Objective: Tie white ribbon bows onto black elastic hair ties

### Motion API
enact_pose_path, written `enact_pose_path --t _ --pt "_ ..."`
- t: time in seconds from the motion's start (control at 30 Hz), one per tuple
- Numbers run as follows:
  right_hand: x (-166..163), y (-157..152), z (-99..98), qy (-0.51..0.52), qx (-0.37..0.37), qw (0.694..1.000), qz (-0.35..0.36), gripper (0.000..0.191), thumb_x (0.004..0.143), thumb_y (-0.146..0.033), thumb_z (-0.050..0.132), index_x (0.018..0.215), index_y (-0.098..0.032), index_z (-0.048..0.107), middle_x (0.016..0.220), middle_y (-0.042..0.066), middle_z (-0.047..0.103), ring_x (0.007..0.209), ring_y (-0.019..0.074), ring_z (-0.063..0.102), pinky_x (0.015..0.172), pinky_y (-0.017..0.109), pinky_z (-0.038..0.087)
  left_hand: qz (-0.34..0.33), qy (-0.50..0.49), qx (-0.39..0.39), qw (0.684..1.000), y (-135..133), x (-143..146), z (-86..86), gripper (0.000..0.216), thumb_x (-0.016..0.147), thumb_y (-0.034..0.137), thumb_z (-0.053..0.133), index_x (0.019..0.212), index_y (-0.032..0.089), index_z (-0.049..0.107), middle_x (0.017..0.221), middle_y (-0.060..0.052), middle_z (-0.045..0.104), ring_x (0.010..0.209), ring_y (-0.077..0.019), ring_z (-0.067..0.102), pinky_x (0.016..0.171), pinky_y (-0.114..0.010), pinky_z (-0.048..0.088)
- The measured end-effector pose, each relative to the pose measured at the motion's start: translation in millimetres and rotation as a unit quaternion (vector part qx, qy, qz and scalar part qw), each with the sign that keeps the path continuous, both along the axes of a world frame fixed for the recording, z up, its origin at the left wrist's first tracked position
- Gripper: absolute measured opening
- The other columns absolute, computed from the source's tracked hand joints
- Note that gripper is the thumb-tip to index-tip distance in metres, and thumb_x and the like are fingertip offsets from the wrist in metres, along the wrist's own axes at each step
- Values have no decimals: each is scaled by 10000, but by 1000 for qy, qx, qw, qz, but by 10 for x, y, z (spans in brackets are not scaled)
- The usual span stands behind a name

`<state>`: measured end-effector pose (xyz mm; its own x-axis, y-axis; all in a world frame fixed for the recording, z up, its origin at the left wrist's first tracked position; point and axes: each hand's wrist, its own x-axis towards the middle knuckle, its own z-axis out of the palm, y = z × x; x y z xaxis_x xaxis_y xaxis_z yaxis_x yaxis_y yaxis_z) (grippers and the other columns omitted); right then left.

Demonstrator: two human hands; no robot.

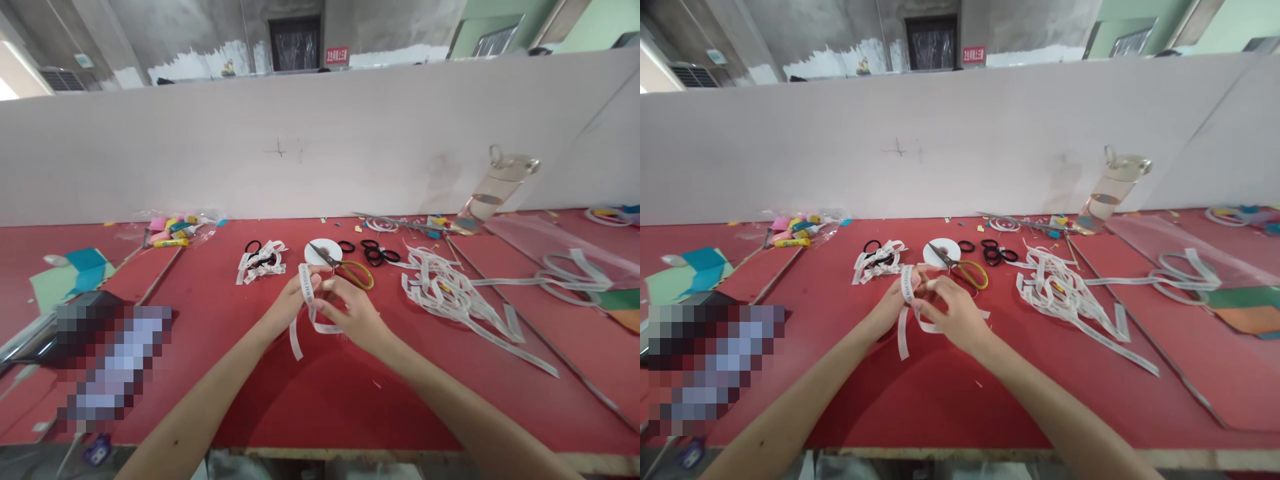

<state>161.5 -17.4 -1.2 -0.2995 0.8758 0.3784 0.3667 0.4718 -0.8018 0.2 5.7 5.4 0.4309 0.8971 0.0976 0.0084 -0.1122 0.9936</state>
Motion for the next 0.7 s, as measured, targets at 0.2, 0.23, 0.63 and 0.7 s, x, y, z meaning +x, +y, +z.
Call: enact_pose_path --t 0.2,0.23,0.63,0.7 --pt "-52 -99 -172 111 -41 992 52 233 939 -341 565 771 -185 603 791 17 586 752 133 568 740 271 473 -10 32 26 999 20 -23 -24 506 926 543 480 1239 178 634 721 14 479 643 -119 401 664 -251 381" --pt "-34 -112 -176 133 -69 986 77 234 945 -347 557 783 -184 600 778 13 595 733 128 571 721 267 476 -12 28 17 999 23 -25 -28 508 935 546 456 1229 177 643 707 19 466 621 -112 383 628 -239 366" --pt "107 -317 -158 245 -16 962 123 234 962 -290 512 782 -186 620 861 60 632 633 126 562 585 284 480 33 284 212 935 219 -161 -215 313 942 356 482 1061 248 751 907 -36 712 842 -169 635 786 -253 453" --pt "118 -321 -162 244 64 964 78 252 952 -272 512 738 -188 616 869 70 630 714 158 592 628 307 484 24 330 243 912 237 -187 -224 332 962 374 457 1073 256 747 844 -25 689 736 -141 605 705 -233 430"
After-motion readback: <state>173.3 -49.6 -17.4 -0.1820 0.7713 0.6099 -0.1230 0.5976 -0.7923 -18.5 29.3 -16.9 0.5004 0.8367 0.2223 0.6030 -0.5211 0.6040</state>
